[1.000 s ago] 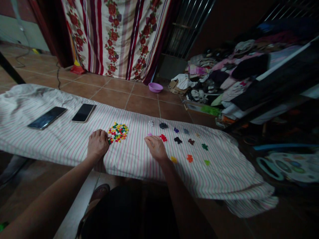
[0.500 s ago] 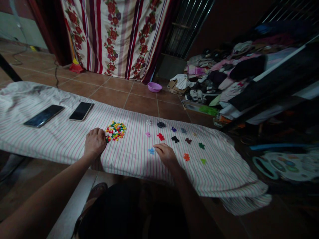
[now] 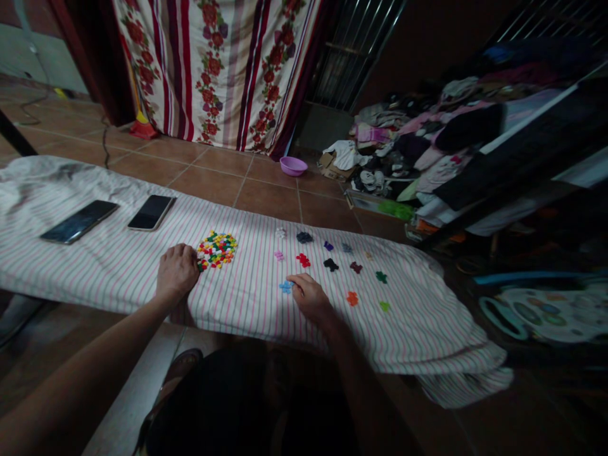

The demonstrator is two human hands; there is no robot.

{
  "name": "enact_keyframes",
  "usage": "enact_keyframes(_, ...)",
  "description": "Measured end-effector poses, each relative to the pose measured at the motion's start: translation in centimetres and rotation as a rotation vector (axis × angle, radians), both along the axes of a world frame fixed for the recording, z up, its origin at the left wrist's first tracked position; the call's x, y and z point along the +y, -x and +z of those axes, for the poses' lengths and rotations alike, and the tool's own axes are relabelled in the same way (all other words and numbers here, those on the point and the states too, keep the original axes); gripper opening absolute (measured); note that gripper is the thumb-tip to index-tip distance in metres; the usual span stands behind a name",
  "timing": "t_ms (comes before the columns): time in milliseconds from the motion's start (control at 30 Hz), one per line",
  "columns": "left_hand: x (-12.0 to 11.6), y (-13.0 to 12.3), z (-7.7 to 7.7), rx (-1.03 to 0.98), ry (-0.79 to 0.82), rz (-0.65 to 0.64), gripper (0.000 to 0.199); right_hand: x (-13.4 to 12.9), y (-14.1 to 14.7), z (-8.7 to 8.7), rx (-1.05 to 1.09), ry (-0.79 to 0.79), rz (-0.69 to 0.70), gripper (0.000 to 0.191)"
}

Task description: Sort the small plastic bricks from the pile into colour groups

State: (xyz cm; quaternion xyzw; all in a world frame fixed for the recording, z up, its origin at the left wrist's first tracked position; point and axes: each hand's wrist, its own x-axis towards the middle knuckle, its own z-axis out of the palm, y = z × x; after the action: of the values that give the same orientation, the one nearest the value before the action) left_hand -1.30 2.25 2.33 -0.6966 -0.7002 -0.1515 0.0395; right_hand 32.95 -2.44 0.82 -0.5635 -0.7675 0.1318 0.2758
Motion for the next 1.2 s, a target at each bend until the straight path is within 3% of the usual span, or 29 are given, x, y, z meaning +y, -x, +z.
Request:
enact_keyframes(500,-0.1,-0.1,0.2,0.019,0.007,0.005,0.028,0.3,1.4,0.8,-0.056,0.109,0.052,0.026)
enact_keyframes(667,-0.1,-0.2,0.3,0.004,0.0,0.004,0.028,0.0,1.7,1.1,-0.123,0.09,0.02,0.029)
enact_keyframes(1000,-0.1,-0.1,0.1,0.04,-0.006,0.006,0.027,0.2,2.6,2.1,-0.253,0.01,-0.001,0.011)
enact_keyframes(1200,-0.1,-0.1,0.2,0.027,-0.009,0.009,0.028,0.4,2.8,2.4,-0.248,-0.003,0.056,0.021)
